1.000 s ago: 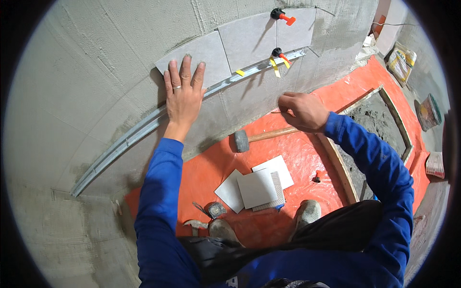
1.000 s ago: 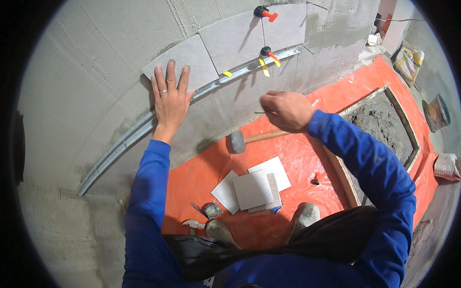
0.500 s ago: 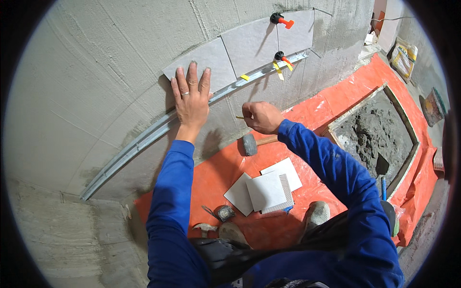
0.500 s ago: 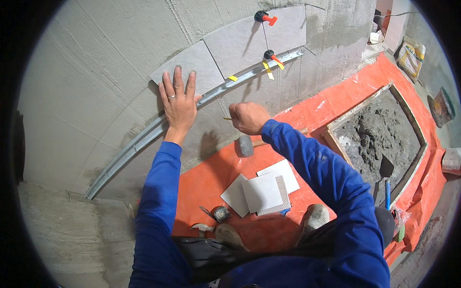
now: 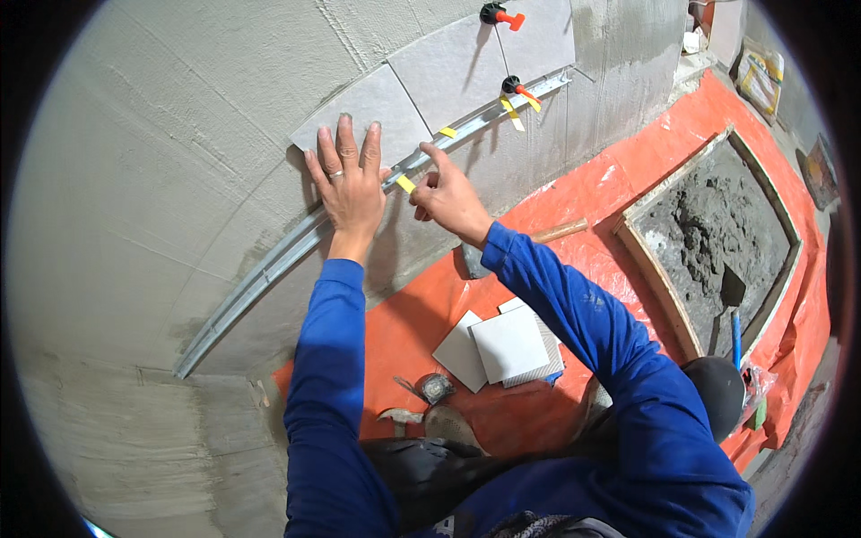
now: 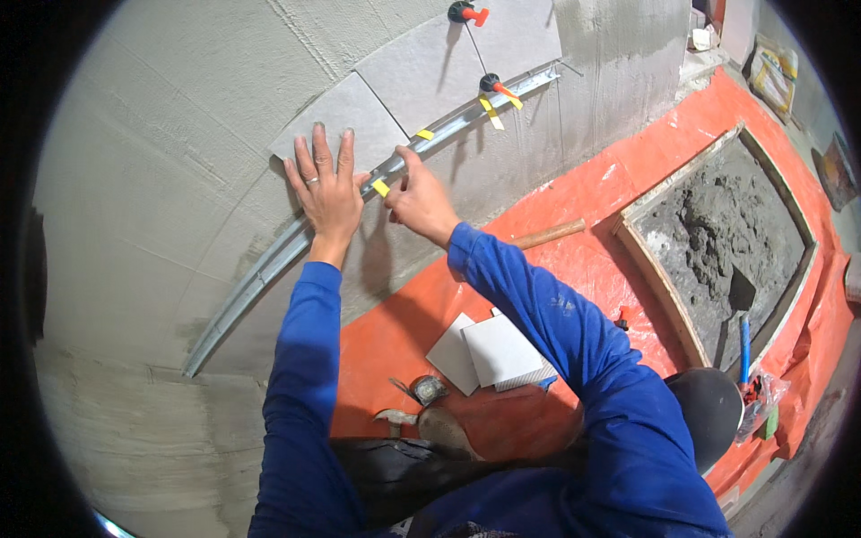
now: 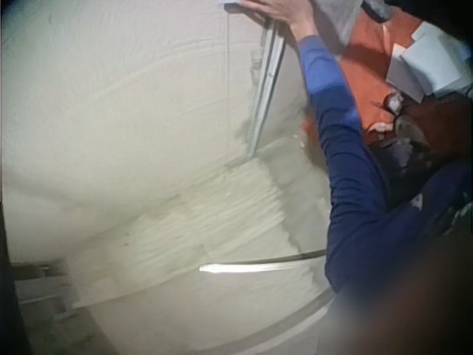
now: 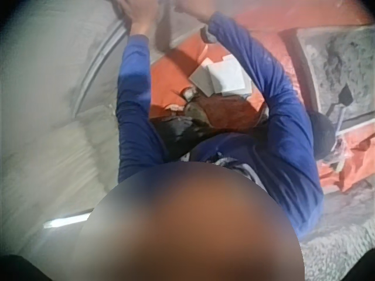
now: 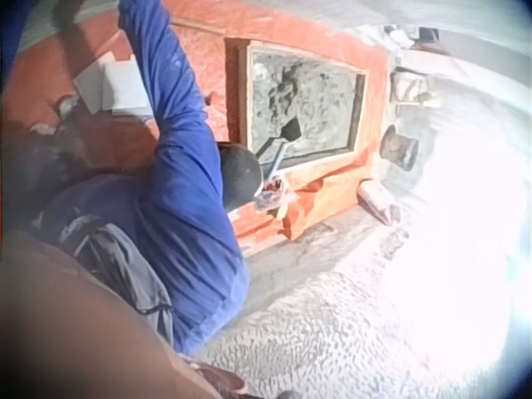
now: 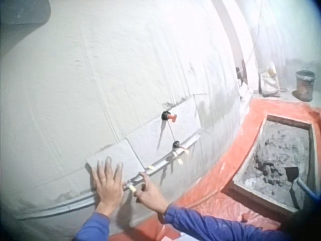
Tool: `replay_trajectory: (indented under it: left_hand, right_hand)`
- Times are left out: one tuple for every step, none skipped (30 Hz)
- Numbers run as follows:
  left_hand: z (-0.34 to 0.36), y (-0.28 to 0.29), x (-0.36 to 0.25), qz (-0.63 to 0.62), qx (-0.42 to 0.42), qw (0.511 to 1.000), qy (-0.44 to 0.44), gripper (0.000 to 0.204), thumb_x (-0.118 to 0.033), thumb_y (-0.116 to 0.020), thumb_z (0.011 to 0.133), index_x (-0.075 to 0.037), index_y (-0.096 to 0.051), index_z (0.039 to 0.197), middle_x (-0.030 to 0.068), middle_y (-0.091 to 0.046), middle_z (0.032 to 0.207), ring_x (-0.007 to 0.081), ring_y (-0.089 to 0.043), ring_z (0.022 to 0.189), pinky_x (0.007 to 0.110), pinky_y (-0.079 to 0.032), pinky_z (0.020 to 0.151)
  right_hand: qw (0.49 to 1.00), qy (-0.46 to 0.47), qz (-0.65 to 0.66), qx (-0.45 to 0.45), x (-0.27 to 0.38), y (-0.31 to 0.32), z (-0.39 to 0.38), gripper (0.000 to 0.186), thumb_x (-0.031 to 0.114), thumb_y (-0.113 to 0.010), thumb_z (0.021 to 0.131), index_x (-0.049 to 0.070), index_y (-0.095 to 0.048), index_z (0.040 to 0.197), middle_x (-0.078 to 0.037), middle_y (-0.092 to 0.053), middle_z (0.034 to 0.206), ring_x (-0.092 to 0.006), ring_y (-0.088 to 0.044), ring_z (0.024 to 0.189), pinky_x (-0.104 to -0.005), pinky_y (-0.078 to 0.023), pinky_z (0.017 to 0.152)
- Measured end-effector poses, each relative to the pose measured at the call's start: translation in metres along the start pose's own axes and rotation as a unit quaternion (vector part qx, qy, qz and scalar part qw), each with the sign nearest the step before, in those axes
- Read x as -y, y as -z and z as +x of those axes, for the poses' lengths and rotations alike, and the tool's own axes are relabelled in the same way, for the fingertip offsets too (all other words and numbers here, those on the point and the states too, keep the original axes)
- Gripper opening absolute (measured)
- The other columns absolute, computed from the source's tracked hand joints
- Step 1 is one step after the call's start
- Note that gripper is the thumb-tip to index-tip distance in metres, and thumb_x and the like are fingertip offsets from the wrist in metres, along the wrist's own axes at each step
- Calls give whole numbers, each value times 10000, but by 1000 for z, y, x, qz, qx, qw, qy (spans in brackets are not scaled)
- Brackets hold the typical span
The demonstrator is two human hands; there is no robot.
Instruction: The person applies cement to the back of a white tile using a trowel and places it on a wall next to a previously installed tile. They use a metal guide rail and tile leveling clips to align the tile, then press it into place.
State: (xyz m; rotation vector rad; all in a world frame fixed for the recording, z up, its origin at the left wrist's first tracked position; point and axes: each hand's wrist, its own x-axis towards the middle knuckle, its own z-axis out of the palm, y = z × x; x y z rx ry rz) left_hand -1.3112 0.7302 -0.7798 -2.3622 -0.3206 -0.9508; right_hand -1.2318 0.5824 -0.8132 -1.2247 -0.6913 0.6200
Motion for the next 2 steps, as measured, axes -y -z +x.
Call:
replay_trajectory:
  left_hand:
    - [1, 0, 0, 1, 1, 1000, 3, 783, -379, -755, 774, -254, -429, 1475, 141, -251, 1594, 409, -165, 1468, 616, -152, 1155]
    - [1, -1, 0, 0, 2, 1000, 5, 784, -390, -750, 780, -255, -422, 1480, 139, -243, 1598, 403, -160, 1471, 616, -148, 1156]
  right_hand:
    - [999, -10, 51, 6, -1, -6, -2, 789, 2, -549, 828, 12, -185, 1528, -116, -631, 766, -182, -644, 626, -289, -534, 557]
    - [996, -50, 78, 18, -1, -10, -2, 913, 25, -574, 815, 52, -48, 1561, -137, -649, 821, -187, -655, 626, -287, -547, 569]
